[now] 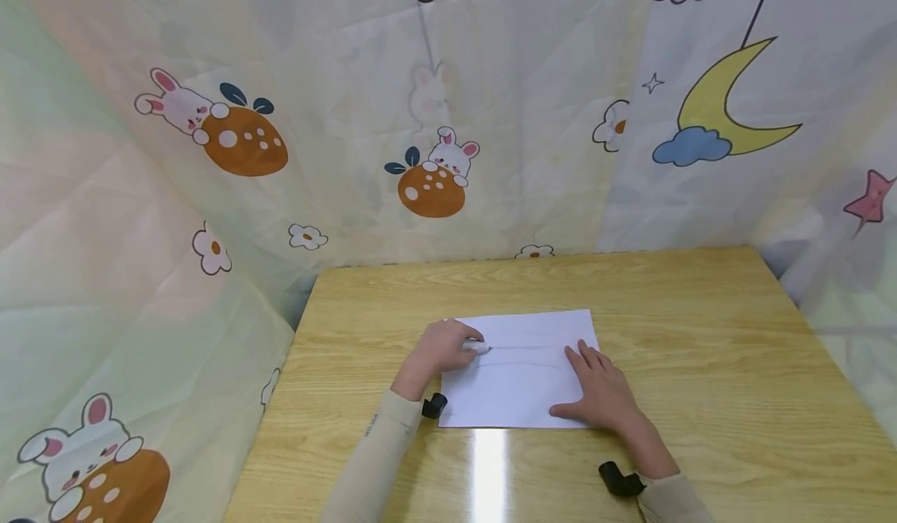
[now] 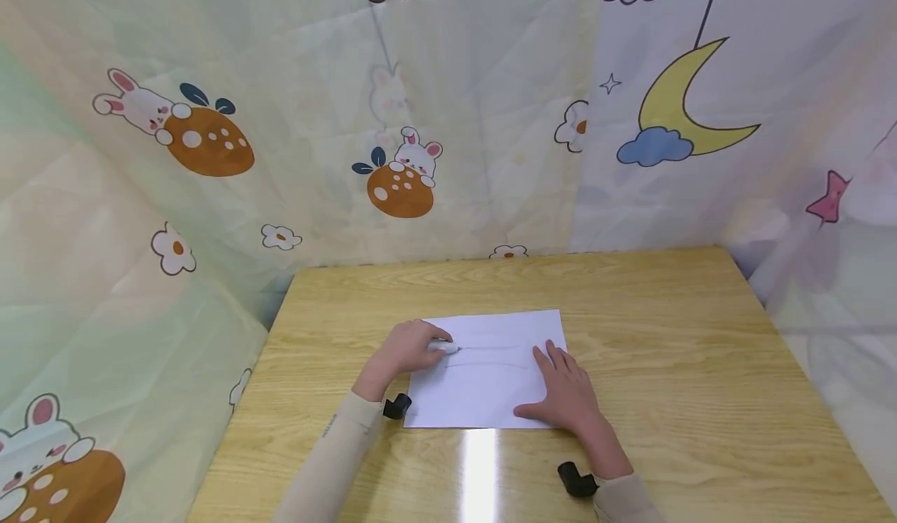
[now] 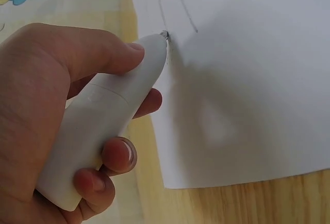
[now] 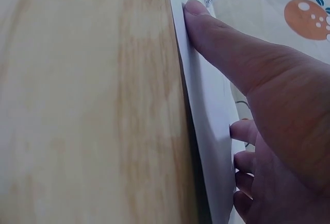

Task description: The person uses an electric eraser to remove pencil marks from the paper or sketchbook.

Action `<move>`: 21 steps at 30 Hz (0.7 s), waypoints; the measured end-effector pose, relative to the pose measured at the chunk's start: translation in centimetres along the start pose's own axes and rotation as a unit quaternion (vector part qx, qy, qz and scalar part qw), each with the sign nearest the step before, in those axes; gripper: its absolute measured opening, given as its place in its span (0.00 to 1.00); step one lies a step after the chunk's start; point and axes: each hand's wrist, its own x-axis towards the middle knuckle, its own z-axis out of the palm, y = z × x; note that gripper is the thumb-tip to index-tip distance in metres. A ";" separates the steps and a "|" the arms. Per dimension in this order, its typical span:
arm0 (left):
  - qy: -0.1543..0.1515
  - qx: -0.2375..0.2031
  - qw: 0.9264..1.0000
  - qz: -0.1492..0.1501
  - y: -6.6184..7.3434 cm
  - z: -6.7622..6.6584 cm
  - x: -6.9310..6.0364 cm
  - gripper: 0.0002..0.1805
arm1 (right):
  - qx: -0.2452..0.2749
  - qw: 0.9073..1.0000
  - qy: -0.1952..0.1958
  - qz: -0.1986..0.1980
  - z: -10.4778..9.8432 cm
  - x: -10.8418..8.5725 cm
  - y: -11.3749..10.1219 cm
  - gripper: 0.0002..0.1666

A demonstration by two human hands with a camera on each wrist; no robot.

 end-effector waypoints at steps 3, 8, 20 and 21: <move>-0.001 -0.006 1.000 0.006 0.1 0.0 0.0 0.13 | -0.001 1.000 -0.002 0.002 -0.1 -0.1 -0.1 0.67; -0.006 -0.006 1.000 0.020 0.2 0.1 0.3 0.13 | -0.002 1.000 -0.005 0.001 -0.2 -0.1 -0.1 0.67; -0.024 -0.009 1.000 0.008 0.0 -0.1 0.1 0.14 | -0.006 1.000 -0.009 0.001 0.4 0.2 0.4 0.68; -0.020 -0.007 1.000 0.007 0.0 -0.1 0.1 0.13 | -0.007 1.000 -0.007 0.001 0.4 0.2 0.4 0.68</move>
